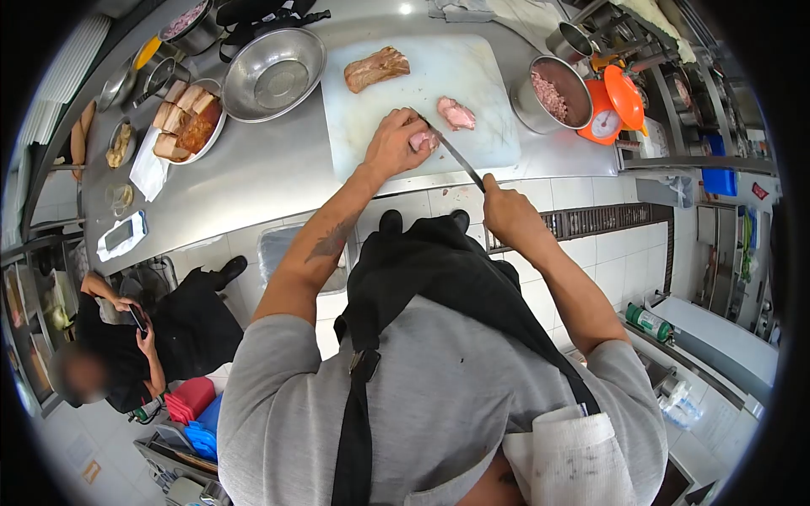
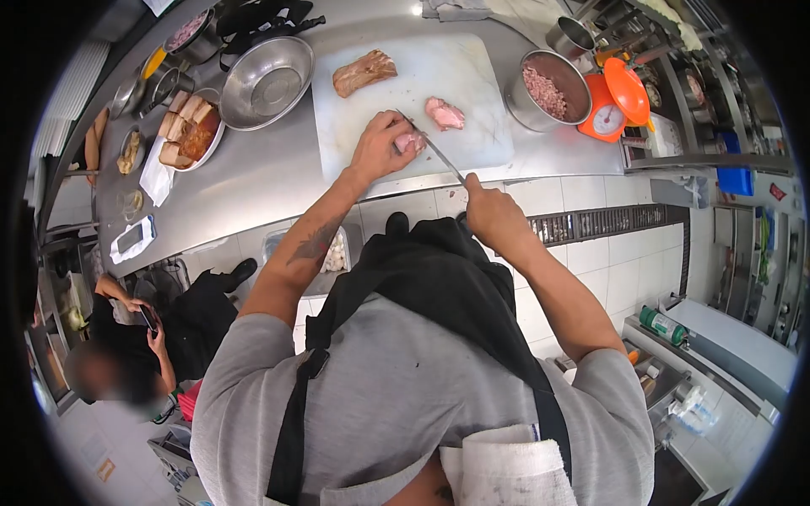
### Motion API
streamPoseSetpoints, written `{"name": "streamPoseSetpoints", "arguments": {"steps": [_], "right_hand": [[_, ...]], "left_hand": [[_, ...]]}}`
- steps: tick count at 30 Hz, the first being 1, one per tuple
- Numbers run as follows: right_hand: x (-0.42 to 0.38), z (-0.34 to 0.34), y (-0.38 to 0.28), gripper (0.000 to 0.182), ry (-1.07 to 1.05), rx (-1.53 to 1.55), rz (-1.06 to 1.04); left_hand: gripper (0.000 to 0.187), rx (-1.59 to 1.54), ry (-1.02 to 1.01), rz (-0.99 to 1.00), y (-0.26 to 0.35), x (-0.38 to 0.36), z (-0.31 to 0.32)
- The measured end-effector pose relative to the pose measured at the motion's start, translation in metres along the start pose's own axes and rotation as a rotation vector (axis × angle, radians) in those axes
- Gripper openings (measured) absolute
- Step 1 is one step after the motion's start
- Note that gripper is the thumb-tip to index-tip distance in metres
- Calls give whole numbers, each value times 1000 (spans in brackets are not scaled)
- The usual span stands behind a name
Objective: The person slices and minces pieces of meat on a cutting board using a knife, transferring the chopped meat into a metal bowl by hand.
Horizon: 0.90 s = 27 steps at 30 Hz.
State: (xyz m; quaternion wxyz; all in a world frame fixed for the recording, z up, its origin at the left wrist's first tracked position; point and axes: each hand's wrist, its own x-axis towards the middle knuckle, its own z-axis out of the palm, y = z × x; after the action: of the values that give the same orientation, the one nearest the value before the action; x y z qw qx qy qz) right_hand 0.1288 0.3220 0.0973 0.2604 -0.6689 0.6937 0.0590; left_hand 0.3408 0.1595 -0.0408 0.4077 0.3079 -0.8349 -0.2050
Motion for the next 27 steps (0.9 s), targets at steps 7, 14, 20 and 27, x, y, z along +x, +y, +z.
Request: {"name": "streamPoseSetpoints", "arguments": {"steps": [7,14,20,27], "right_hand": [[66,47,6,32,155,148,-67],[25,-3,3,27,75,58,-37],[8,11,-1,31,-30,57,44],[79,34,-12,36,42,135,0]], "left_hand": [[22,-14,10,25,-2,3,1],[25,19,21,33,3,1,-2],[29,29,-12,24,2,5,0],[26,41,4,16,3,0,-2]]}}
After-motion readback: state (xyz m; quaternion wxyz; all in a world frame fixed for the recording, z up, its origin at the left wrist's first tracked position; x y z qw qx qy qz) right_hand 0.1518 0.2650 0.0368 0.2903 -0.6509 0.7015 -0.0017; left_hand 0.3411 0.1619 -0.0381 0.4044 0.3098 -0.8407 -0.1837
